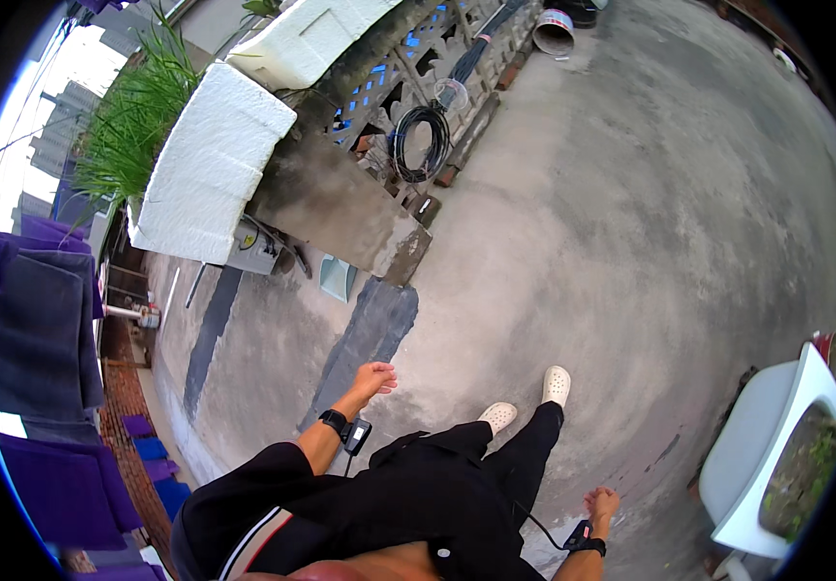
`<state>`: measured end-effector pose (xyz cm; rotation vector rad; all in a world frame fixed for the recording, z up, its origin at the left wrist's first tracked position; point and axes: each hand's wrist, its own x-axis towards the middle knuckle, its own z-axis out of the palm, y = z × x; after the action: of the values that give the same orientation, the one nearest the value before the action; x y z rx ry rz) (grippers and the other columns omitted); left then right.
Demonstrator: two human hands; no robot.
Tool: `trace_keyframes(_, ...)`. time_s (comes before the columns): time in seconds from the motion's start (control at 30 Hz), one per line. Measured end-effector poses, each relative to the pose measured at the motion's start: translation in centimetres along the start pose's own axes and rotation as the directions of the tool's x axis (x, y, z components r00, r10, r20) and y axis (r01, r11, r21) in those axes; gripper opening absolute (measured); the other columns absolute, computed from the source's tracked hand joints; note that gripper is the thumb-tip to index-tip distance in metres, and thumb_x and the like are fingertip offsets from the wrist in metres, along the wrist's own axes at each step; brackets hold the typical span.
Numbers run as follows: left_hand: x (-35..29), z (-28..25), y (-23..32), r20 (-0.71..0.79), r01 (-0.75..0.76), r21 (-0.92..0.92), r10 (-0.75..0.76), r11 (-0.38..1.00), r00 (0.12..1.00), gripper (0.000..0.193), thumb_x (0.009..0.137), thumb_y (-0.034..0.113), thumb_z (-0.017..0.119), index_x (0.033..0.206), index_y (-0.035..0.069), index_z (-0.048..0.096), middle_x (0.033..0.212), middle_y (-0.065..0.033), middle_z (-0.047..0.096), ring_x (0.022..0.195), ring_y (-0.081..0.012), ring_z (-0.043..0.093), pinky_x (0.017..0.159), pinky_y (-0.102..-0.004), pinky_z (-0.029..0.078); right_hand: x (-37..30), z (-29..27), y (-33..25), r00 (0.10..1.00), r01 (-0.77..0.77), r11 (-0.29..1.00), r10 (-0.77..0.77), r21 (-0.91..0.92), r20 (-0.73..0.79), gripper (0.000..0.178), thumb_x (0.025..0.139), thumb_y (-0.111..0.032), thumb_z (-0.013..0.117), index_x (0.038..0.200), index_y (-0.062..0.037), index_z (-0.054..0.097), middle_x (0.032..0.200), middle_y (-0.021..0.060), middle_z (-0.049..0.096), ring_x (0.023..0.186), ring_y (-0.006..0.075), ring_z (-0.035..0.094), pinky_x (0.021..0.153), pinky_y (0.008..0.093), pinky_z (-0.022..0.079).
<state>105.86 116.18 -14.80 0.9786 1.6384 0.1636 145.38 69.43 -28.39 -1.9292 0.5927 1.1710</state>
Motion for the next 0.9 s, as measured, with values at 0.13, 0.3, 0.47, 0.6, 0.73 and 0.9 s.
trace_keyframes(0.13, -1.9, 0.9, -1.3, -0.109, 0.126, -0.128, -0.141, 0.984, 0.984, 0.02, 0.082, 0.006, 0.059, 0.101, 0.002, 0.059, 0.085, -0.0083, 0.065, 0.072, -0.018, 0.066, 0.063, -0.0315, 0.054, 1.9, -0.1, -8.1, 0.998, 0.045, 0.997, -0.043, -0.066, 0.041, 0.017, 0.084, -0.01, 0.048, 0.098, -0.0018, 0.052, 0.075, 0.0127, 0.059, 0.056, 0.0235, 0.062, 0.043, 0.0329, 0.05)
trace_keyframes(0.3, -3.4, 4.0, 0.3, -0.183, 0.18, -0.179, -0.213, 0.967, 0.96, 0.017, 0.081, 0.006, 0.059, 0.097, 0.003, 0.06, 0.084, -0.0071, 0.065, 0.069, -0.0164, 0.065, 0.059, -0.0302, 0.053, 7.6, 1.5, -19.0, 0.987, 0.154, 0.972, -0.144, -0.176, 0.07, 0.019, 0.085, -0.012, 0.049, 0.1, -0.0007, 0.052, 0.076, 0.0122, 0.06, 0.057, 0.0225, 0.062, 0.044, 0.0318, 0.05)
trace_keyframes(0.47, -4.8, 5.6, 2.2, -0.223, 0.137, -0.251, -0.195, 0.958, 0.955, 0.018, 0.081, 0.005, 0.058, 0.099, 0.003, 0.06, 0.084, -0.0073, 0.065, 0.069, -0.0164, 0.065, 0.059, -0.0298, 0.052, 9.9, 6.5, -29.6, 0.951, 0.275, 0.934, -0.23, -0.229, 0.207, 0.023, 0.086, -0.015, 0.051, 0.104, 0.001, 0.052, 0.079, 0.012, 0.061, 0.062, 0.0217, 0.063, 0.049, 0.0307, 0.051)
trace_keyframes(0.6, -4.6, 5.1, 1.7, -0.26, 0.154, -0.242, -0.217, 0.958, 0.941, 0.021, 0.081, 0.006, 0.059, 0.102, 0.002, 0.059, 0.084, -0.0086, 0.065, 0.069, -0.018, 0.065, 0.06, -0.0308, 0.053, 9.4, 16.1, -36.0, 0.871, 0.433, 0.861, -0.323, -0.267, 0.371, 0.029, 0.087, -0.014, 0.051, 0.11, 0.0031, 0.052, 0.081, 0.0118, 0.061, 0.064, 0.0207, 0.064, 0.05, 0.0289, 0.051)
trace_keyframes(0.73, -3.5, 4.3, -1.5, -0.282, 0.221, -0.379, -0.34, 0.898, 0.897, 0.016, 0.08, 0.006, 0.057, 0.096, 0.003, 0.06, 0.082, -0.0078, 0.066, 0.066, -0.018, 0.065, 0.055, -0.0306, 0.052, 2.3, 30.0, -42.2, 0.657, 0.65, 0.734, -0.412, -0.197, 0.632, 0.031, 0.086, -0.015, 0.054, 0.111, 0.0045, 0.053, 0.085, 0.0119, 0.062, 0.067, 0.0193, 0.064, 0.054, 0.0276, 0.05)
trace_keyframes(0.9, -2.2, 3.0, -0.8, -0.288, 0.236, -0.532, -0.435, 0.813, 0.853, 0.015, 0.081, 0.006, 0.055, 0.096, 0.004, 0.059, 0.082, -0.0082, 0.065, 0.067, -0.0188, 0.065, 0.057, -0.0323, 0.053, -11.0, 44.0, -48.8, 0.245, 0.925, 0.379, -0.512, -0.04, 0.823, 0.029, 0.085, -0.013, 0.056, 0.109, 0.0038, 0.057, 0.089, 0.0138, 0.064, 0.069, 0.0184, 0.065, 0.06, 0.0281, 0.051)
